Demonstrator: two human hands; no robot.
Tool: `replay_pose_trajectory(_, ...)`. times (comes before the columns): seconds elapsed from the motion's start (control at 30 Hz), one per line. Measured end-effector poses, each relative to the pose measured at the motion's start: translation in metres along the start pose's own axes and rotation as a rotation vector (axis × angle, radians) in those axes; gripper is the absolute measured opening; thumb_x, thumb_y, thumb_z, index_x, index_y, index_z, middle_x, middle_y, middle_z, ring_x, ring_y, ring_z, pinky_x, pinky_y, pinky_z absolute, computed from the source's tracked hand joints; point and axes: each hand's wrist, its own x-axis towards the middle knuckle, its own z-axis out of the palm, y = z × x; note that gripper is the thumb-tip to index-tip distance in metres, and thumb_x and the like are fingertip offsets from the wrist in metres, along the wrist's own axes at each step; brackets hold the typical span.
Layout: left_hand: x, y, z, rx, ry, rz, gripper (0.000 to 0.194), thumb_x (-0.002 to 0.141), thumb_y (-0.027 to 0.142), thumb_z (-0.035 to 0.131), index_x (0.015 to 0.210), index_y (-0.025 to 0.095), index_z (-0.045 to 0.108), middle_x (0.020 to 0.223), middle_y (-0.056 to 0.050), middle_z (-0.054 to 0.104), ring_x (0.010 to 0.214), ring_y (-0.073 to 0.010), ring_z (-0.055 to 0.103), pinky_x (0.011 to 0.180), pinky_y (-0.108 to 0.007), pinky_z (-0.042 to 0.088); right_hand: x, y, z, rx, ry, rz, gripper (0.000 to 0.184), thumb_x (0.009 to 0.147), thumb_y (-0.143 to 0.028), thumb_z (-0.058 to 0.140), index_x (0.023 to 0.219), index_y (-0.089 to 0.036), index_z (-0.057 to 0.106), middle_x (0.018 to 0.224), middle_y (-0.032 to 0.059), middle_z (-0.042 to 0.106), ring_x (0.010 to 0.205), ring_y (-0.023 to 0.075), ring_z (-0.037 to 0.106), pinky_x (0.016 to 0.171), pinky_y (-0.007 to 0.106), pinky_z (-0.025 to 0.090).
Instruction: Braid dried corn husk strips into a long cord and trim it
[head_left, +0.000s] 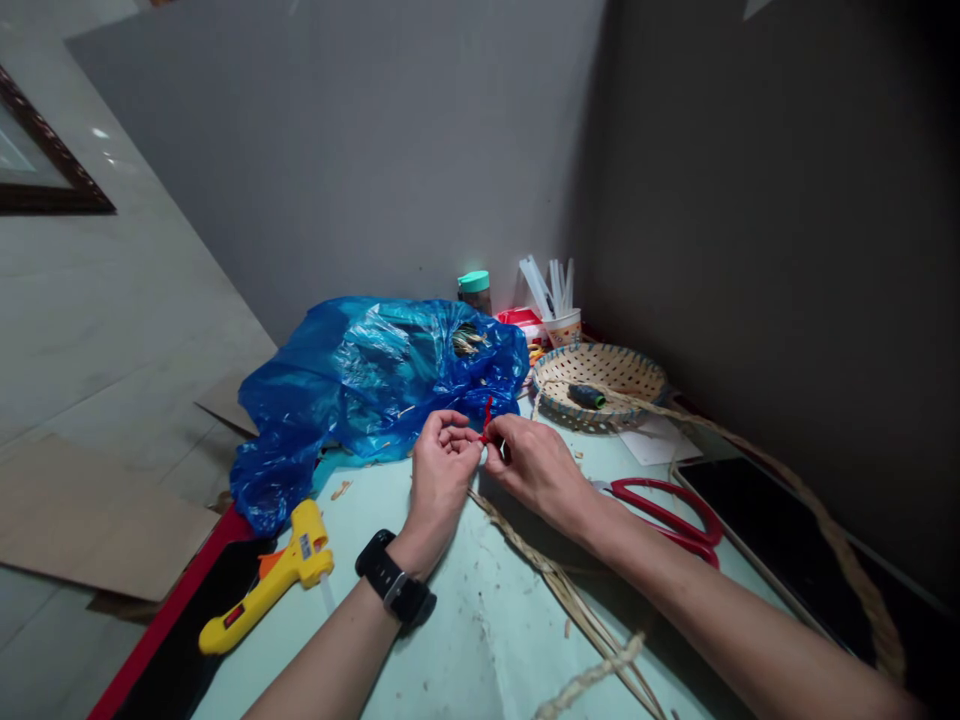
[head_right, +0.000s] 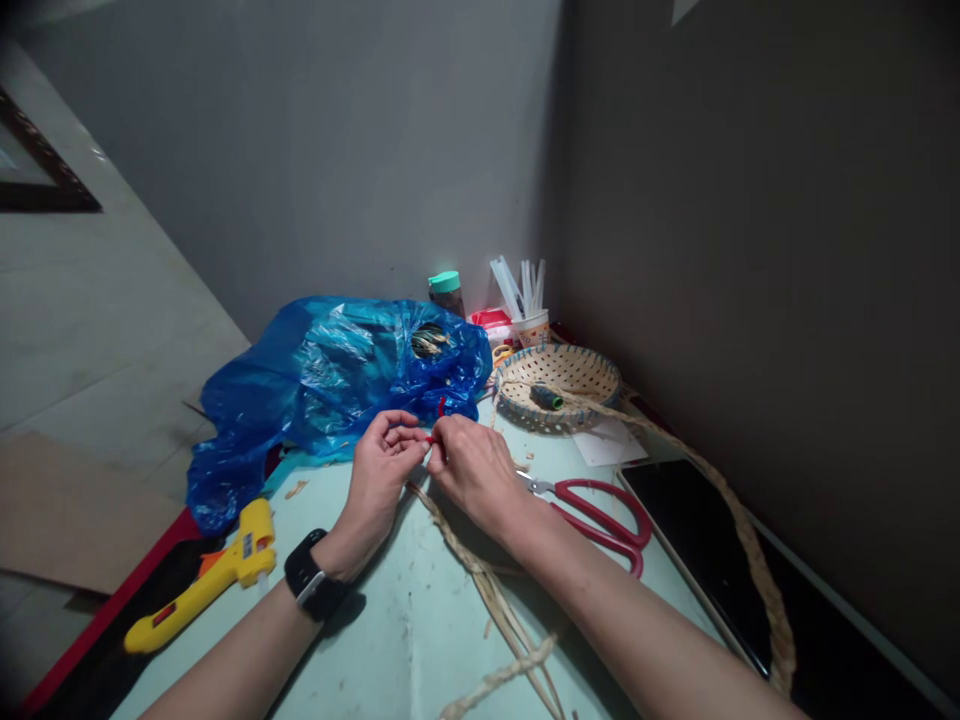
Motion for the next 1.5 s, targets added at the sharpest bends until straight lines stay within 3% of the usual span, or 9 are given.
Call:
replay_pose_trajectory(0.27,-0.003,0.000,0.001,0.018,0.021,-0.047,0.025,0.070,0.013,0.064,0.091,0.018,0.051,0.081,-0.003,0.065,0.077,-0.0147,0.062,0.072,-0.027,0.048,-0.003,-0.006,-0.003,-0.062,-0.043,0.066,0.015,0.088,-0.021,0.045,0.087,-0.017,0.060,0.083,0.0040,0.066,0.072,0.0161,0.059,0.060,0.027,0.030)
replay_pose_trajectory(0.6,-0.005,0.000,-0.001,0.276,0.071,0.130,0.015,0.072,0.011,0.057,0.082,0.021,0.051,0.076,0.001,0.062,0.063,-0.0115,0.054,0.057,-0.022,0.038,-0.007,-0.012,-0.005,-0.056,-0.013,0.131,0.019,0.088,-0.027,0.048,0.089,-0.021,0.066,0.078,0.0024,0.069,0.065,0.0164,0.059,0.055,0.027,0.026)
replay_pose_trajectory(0.9,-0.004,0.004,-0.002,0.335,0.048,0.173,0.019,0.072,0.010,0.056,0.082,0.022,0.048,0.078,0.002,0.061,0.057,-0.0107,0.048,0.054,-0.023,0.034,-0.003,-0.013,-0.005,0.023,0.030,0.267,0.013,0.083,-0.027,0.053,0.084,-0.022,0.065,0.067,0.0009,0.066,0.059,0.0163,0.058,0.053,0.025,0.028)
replay_pose_trajectory(1.13,-0.008,0.014,-0.001,0.456,0.050,0.248,0.017,0.074,0.009,0.054,0.082,0.023,0.048,0.078,0.001,0.058,0.065,-0.0126,0.053,0.061,-0.024,0.038,-0.008,-0.014,-0.003,0.055,0.061,0.069,0.012,0.088,-0.021,0.046,0.092,-0.018,0.056,0.081,0.0045,0.066,0.070,0.0165,0.059,0.062,0.025,0.035)
replay_pose_trajectory(1.37,-0.002,0.011,-0.006,0.365,-0.053,0.269,0.018,0.073,0.008,0.054,0.081,0.022,0.046,0.079,0.001,0.058,0.068,-0.0120,0.054,0.062,-0.023,0.039,-0.005,-0.007,0.001,0.071,0.035,0.038,0.014,0.088,-0.019,0.044,0.091,-0.016,0.058,0.072,0.0031,0.064,0.062,0.0144,0.056,0.059,0.025,0.034)
replay_pose_trajectory(1.5,0.003,0.008,-0.010,0.261,-0.127,0.201,0.018,0.073,0.009,0.055,0.082,0.022,0.045,0.080,0.001,0.060,0.065,-0.0105,0.051,0.060,-0.022,0.038,-0.002,-0.006,-0.008,0.098,-0.032,0.013,0.015,0.087,-0.017,0.045,0.089,-0.015,0.060,0.069,0.0025,0.063,0.059,0.0131,0.053,0.057,0.024,0.032)
